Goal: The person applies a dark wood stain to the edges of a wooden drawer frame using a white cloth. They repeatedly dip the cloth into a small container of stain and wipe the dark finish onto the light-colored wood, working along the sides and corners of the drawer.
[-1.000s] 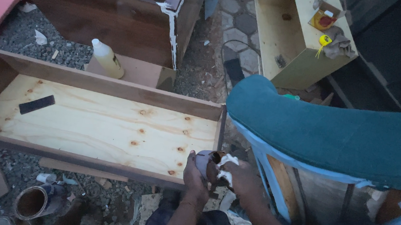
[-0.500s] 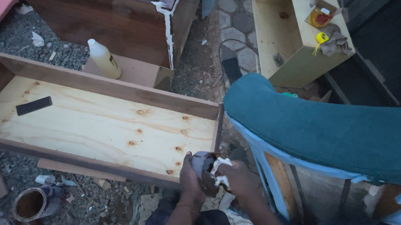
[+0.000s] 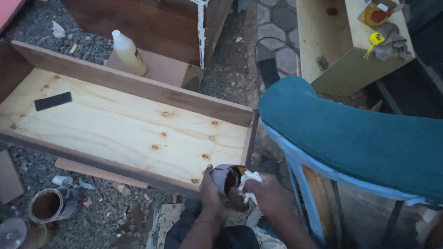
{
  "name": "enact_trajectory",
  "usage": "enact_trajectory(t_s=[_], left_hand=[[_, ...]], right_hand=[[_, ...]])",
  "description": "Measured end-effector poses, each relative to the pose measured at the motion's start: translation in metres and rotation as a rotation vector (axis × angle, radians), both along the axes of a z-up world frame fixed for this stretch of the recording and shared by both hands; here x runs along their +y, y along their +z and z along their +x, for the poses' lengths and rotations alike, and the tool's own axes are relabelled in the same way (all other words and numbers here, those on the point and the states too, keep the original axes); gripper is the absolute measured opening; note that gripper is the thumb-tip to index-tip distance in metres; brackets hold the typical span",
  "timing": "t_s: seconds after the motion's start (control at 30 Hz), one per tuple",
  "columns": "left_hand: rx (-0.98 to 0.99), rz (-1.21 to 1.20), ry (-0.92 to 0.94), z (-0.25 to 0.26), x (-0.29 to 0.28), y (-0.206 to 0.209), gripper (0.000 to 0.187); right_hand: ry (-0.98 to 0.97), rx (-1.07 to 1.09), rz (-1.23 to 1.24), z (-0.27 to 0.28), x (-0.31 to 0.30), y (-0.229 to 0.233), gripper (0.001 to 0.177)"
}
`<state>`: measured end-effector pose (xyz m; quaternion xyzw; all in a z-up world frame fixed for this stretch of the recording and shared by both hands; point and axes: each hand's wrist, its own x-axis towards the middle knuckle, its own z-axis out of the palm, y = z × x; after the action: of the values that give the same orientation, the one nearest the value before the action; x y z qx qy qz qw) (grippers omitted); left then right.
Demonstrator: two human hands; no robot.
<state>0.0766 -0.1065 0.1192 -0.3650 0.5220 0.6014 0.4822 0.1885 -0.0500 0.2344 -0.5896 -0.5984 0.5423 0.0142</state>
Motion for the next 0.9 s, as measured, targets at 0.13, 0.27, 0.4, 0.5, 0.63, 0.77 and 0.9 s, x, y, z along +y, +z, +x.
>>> enact_trajectory(t_s=[0.13, 0.27, 0.4, 0.5, 0.63, 0.77, 0.9], left_hand=[[0.025, 0.095, 0.048, 0.002, -0.005, 0.0, 0.04], [0.049, -0.011, 0.051, -0.005, -0.011, -0.002, 0.027], [-0.018, 0.097, 0.146, -0.004, -0.017, -0.015, 0.029], [0.002, 0.114, 0.092, -0.004, -0.018, -0.032, 0.034], [0.033, 0.004, 0.137, -0.003, -0.032, -0.038, 0.03], [0.022, -0.056, 0.239, -0.007, -0.047, -0.033, 0.022], [0.118, -0.18, 0.077, -0.029, -0.077, -0.054, 0.03]], right_hand=[[0.037, -0.053, 0.062, -0.009, -0.012, 0.002, 0.02], [0.063, 0.036, -0.023, -0.008, -0.012, -0.014, 0.016], [0.082, 0.12, 0.007, -0.006, -0.01, -0.018, 0.019], [0.05, -0.028, 0.033, -0.017, -0.02, 0.003, 0.029], [0.14, 0.061, -0.038, -0.007, -0.023, -0.014, 0.012], [0.314, 0.036, 0.042, -0.015, -0.033, -0.01, 0.042], [0.256, 0.209, -0.223, -0.011, -0.045, -0.041, 0.017]])
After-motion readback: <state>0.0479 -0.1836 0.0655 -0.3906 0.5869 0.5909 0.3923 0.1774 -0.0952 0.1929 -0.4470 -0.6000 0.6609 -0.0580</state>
